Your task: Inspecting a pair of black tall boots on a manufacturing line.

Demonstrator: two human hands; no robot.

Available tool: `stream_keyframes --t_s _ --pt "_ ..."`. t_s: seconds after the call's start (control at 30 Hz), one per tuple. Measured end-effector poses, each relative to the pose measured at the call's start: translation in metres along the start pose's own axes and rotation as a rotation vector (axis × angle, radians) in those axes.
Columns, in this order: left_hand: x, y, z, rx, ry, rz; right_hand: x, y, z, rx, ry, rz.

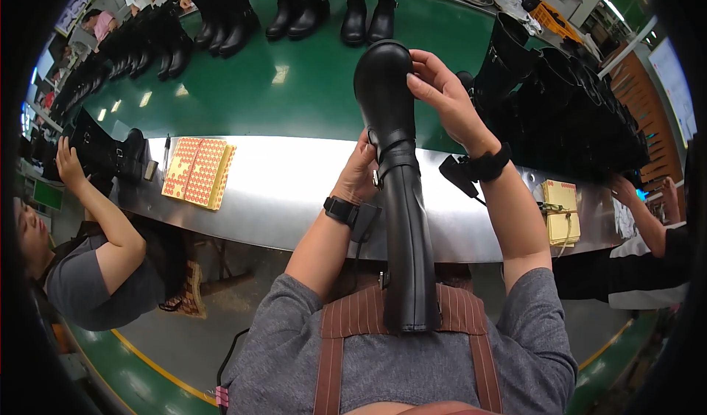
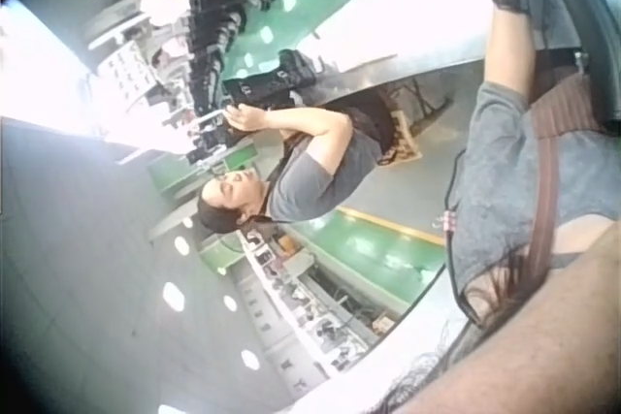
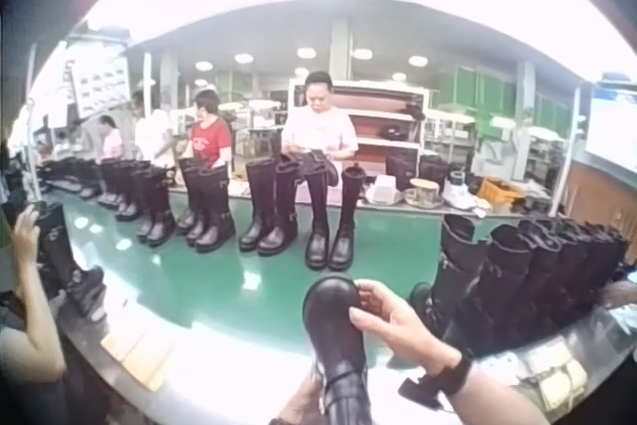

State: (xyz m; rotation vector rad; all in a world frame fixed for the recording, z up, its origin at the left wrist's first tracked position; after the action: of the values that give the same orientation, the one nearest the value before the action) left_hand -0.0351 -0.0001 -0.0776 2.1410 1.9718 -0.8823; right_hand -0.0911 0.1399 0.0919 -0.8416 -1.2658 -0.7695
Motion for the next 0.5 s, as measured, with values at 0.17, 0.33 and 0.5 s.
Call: stream_keyframes --t_s 0.17,0.33,0.5 --pt "0.0 -0.002 -0.001 -0.018 -0.022 -0.01 0.013 -0.016 -0.005 -0.191 0.017 -0.052" --pt "-0.001 -0.004 0.0 -0.058 -0.012 -0.016 0.005 -0.027 -0.006 -0.243 0.039 -0.047" --pt "-0.002 0.0 -0.002 -0.092 0.161 0.152 -0.015 -0.037 0.005 -0.177 -0.179 -0.183"
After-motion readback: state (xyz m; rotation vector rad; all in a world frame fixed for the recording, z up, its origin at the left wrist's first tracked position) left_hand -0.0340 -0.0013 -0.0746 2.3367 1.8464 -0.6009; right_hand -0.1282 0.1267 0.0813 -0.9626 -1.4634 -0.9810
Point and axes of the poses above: each hand's wrist, its own y-axis away from the middle knuckle, its own z-axis out of the back of the hand, x = y × z, the point moved 1 cm from there along -y, towards the middle knuckle, and after that the axes turned 12 degrees about -z, right-handed, at the moved point
